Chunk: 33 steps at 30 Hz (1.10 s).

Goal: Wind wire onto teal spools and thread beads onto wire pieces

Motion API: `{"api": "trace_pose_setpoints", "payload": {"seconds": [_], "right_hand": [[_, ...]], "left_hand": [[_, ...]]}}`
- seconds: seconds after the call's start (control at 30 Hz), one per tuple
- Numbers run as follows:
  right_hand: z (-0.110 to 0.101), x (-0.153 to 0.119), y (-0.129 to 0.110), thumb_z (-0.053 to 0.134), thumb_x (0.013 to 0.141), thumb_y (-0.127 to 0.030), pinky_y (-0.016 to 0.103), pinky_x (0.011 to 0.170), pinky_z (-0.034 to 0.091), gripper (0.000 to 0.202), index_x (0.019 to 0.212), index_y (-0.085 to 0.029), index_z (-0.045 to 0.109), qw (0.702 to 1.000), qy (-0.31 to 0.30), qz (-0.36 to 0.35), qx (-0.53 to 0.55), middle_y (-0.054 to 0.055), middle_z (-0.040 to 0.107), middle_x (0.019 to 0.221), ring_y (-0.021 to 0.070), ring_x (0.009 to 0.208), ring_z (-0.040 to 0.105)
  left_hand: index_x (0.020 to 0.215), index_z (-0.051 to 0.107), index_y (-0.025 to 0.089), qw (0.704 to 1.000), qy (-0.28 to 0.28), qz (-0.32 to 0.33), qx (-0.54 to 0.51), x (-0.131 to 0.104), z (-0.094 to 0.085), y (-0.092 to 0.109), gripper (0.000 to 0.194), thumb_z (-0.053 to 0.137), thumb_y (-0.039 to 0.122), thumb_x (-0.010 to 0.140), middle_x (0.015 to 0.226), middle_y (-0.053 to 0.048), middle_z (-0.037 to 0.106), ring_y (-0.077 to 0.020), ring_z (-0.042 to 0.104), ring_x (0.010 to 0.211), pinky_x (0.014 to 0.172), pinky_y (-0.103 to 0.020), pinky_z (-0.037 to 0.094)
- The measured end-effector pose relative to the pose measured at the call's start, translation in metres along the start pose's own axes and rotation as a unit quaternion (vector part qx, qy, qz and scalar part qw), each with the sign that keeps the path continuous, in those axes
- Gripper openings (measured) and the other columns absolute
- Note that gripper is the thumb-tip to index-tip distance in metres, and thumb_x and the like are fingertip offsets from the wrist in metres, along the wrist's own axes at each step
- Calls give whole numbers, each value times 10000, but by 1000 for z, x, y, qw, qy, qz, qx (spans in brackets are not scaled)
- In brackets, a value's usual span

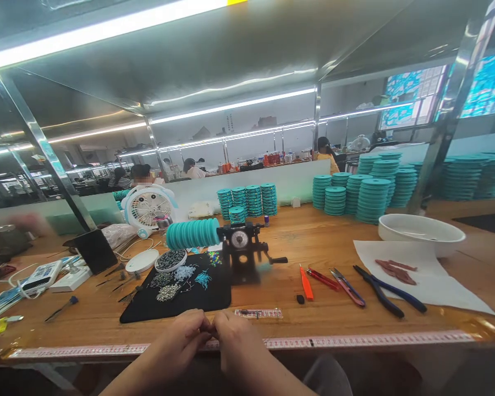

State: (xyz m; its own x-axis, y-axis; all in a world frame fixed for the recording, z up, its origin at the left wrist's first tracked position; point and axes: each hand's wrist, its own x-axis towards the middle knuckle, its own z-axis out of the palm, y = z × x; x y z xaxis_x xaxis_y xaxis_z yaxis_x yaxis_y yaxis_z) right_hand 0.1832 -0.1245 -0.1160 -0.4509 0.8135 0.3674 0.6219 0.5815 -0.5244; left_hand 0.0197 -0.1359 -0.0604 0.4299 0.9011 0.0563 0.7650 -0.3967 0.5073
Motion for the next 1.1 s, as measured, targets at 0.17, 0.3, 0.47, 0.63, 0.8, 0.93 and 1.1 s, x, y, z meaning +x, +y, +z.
{"api": "trace_pose_setpoints", "payload": {"seconds": [0.17,0.3,0.47,0.63,0.8,0.93,1.1], "right_hand": [[0,-1,-1,478,649,4,271,622,405,249,800,-165,581,1000,-3,11,3,63,643,793,202,706,580],[-11,-2,-3,451,747,-17,282,656,435,207,797,-166,586,999,6,7,35,65,635,805,203,741,583],[-44,-5,27,494,847,-157,354,825,422,119,952,-171,548,982,178,54,38,100,579,1000,237,951,536],[-59,-1,72,522,812,-156,346,645,399,28,835,-161,536,954,163,234,-96,122,621,829,266,768,576],[-70,0,81,456,820,-122,297,584,361,121,774,-181,551,959,153,226,-79,55,623,681,219,655,578],[-88,-1,57,445,865,-222,281,583,381,137,794,-196,559,963,221,150,32,29,608,710,193,651,554],[-60,-1,1,441,865,-189,237,573,410,175,735,-208,556,970,182,26,156,-5,585,666,154,624,552]], "left_hand": [[697,508,178,1000,0,-6,-26,0,1,0,268,360,270,901,766,-27,561,-163,510,717,652,-270,365],[698,500,180,999,12,-13,-47,4,5,1,231,387,265,881,748,-21,561,-166,503,710,647,-271,359],[696,528,179,989,40,-65,-130,9,1,1,206,438,302,836,682,-8,541,-173,476,677,623,-278,343],[701,551,168,968,44,-89,-228,14,-4,-3,193,492,333,781,653,-4,552,-168,480,657,635,-280,352],[672,550,168,955,58,-125,-261,17,-9,4,219,527,377,735,607,4,553,-147,463,588,569,-261,330],[649,541,172,936,53,-163,-309,28,-9,10,170,558,333,700,536,28,550,-115,446,503,496,-233,279],[608,514,165,892,8,-207,-401,62,10,12,102,597,224,605,498,20,576,-102,483,451,450,-209,248]]}}
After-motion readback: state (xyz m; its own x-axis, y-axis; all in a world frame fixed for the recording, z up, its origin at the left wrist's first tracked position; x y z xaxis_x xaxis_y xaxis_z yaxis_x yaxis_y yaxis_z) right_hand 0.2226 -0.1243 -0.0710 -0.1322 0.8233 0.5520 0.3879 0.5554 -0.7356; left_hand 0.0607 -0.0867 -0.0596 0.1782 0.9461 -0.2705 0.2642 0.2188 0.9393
